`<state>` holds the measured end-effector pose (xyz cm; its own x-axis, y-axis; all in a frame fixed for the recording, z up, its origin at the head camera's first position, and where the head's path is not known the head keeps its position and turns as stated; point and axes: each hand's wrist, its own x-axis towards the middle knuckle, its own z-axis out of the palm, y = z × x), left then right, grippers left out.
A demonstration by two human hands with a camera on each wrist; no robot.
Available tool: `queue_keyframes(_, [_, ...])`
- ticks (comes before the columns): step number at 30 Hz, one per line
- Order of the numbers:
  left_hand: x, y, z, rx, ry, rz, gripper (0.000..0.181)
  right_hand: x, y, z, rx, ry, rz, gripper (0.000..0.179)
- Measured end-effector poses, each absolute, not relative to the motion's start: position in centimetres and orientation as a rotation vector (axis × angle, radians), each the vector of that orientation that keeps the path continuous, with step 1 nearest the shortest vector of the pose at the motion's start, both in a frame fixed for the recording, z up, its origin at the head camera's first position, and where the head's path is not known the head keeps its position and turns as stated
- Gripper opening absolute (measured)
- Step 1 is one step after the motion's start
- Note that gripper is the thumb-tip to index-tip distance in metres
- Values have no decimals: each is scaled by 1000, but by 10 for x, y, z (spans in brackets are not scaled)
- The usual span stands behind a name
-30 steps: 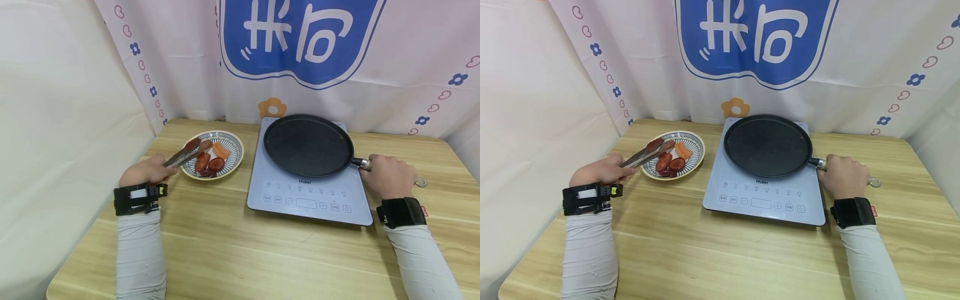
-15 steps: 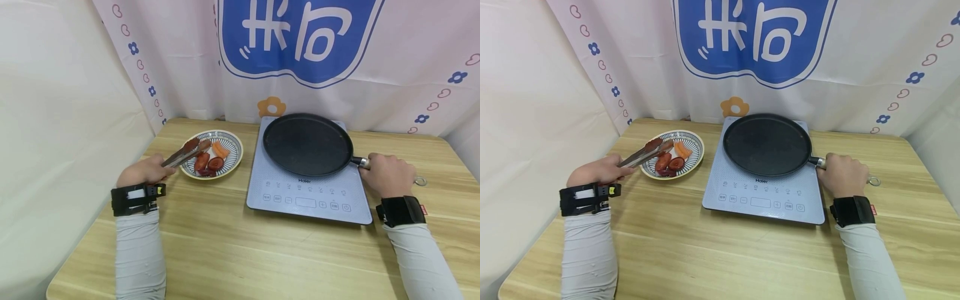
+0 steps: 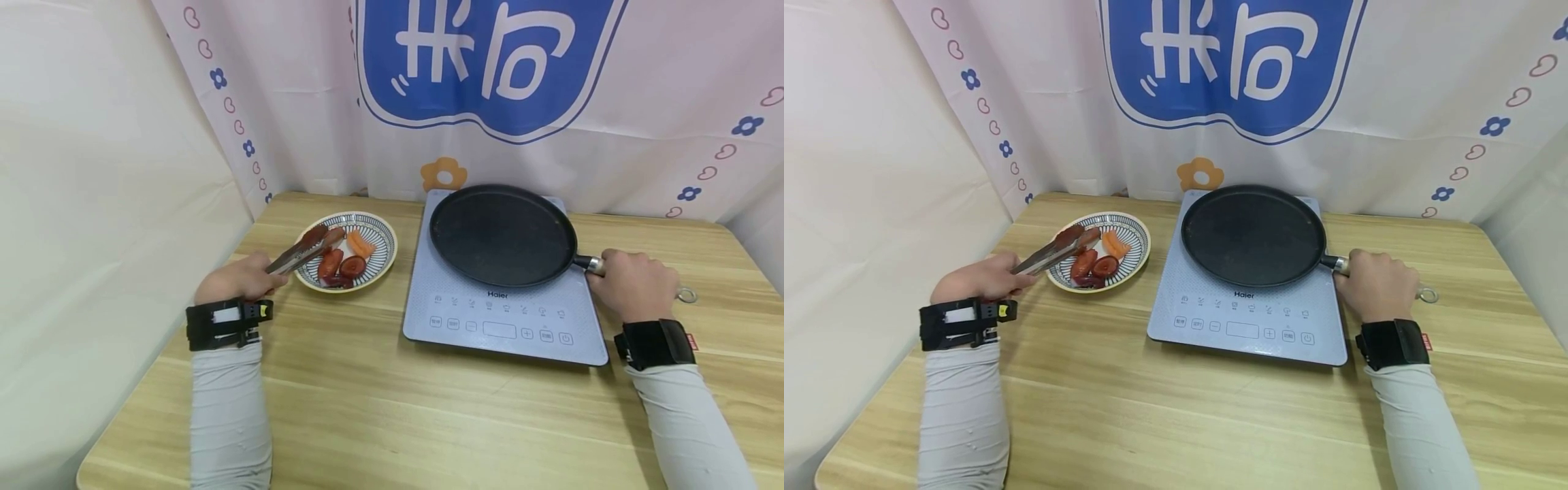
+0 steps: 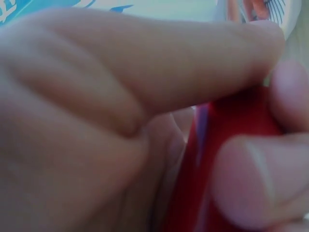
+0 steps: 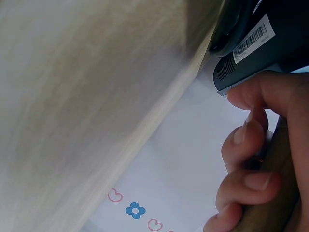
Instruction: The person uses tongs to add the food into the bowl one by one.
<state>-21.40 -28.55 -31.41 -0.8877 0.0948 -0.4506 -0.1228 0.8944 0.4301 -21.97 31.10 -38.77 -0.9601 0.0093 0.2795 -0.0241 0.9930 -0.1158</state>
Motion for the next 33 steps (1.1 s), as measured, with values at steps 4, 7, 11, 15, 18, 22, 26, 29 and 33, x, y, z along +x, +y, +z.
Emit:
queue_keyframes(4, [-215,-284,-315,30,2629,570,29,-220,312,-388,13,-2847,169,30])
queue_keyframes(7, [-215,-283,-315,32,2636,554,30,-221,312,-387,13,-2847,168,31])
queue_keyframes(11, [-215,-283,-315,38,2635,564,30,-221,311,-387,12,-2848,171,30])
queue_keyframes(15, [-214,-282,-313,43,2648,571,27,-222,311,-386,6,-2862,172,28])
queue_keyframes(18, [-214,-281,-313,40,2647,582,24,-222,310,-385,2,-2876,173,27])
queue_keyframes(22, [-214,-281,-313,46,2634,603,23,-222,310,-386,3,-2876,177,26])
queue_keyframes(26, [-214,-281,-313,55,2630,602,23,-222,311,-386,8,-2860,175,27])
queue_keyframes(29, [-215,-281,-313,56,2639,593,23,-222,311,-387,8,-2860,174,27])
queue_keyframes(33, [-216,-280,-314,65,2630,620,21,-221,312,-387,8,-2864,170,27])
